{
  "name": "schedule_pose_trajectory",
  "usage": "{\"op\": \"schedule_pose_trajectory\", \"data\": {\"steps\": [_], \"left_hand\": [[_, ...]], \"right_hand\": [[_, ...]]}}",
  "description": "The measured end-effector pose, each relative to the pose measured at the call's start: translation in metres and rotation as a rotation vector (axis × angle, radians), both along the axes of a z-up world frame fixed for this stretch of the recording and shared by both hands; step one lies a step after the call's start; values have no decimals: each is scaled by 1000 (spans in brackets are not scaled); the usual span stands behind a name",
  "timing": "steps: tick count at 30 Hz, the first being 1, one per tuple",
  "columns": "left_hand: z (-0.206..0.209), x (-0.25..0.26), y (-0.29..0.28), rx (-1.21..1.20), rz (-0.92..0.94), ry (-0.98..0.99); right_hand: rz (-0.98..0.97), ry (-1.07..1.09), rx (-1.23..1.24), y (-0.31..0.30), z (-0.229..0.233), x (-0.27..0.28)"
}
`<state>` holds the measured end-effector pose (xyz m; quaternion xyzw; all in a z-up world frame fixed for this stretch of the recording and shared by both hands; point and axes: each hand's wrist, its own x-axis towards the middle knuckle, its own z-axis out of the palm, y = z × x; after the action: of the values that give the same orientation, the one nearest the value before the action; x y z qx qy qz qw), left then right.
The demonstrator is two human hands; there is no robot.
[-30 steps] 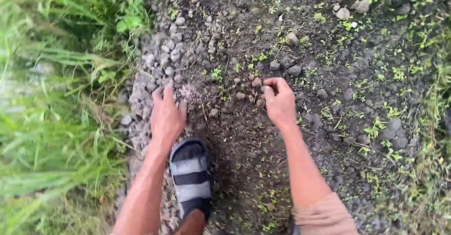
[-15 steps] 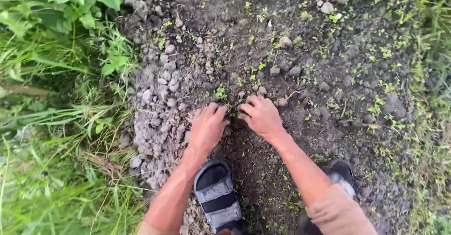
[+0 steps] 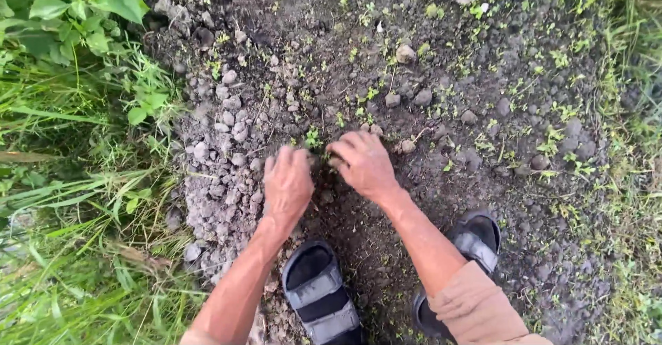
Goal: Plant seeds or small seedlings into the prepared soil on a garden bank.
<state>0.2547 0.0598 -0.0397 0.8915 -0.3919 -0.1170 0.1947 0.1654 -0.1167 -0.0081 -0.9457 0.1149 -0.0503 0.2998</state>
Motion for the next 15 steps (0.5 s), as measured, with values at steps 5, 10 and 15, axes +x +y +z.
{"op": "schedule_pose_trajectory", "data": {"steps": [5,10,15], "left_hand": [[11,21,-4,11,74,52],[14,28,-33,-36,59,66],[-50,11,-31,-146,12,-115]], "right_hand": [[67,89,-71,1,-9,11],[-94,56,104,-1,-8,7],[-315,-39,298,-7,9,2]]}}
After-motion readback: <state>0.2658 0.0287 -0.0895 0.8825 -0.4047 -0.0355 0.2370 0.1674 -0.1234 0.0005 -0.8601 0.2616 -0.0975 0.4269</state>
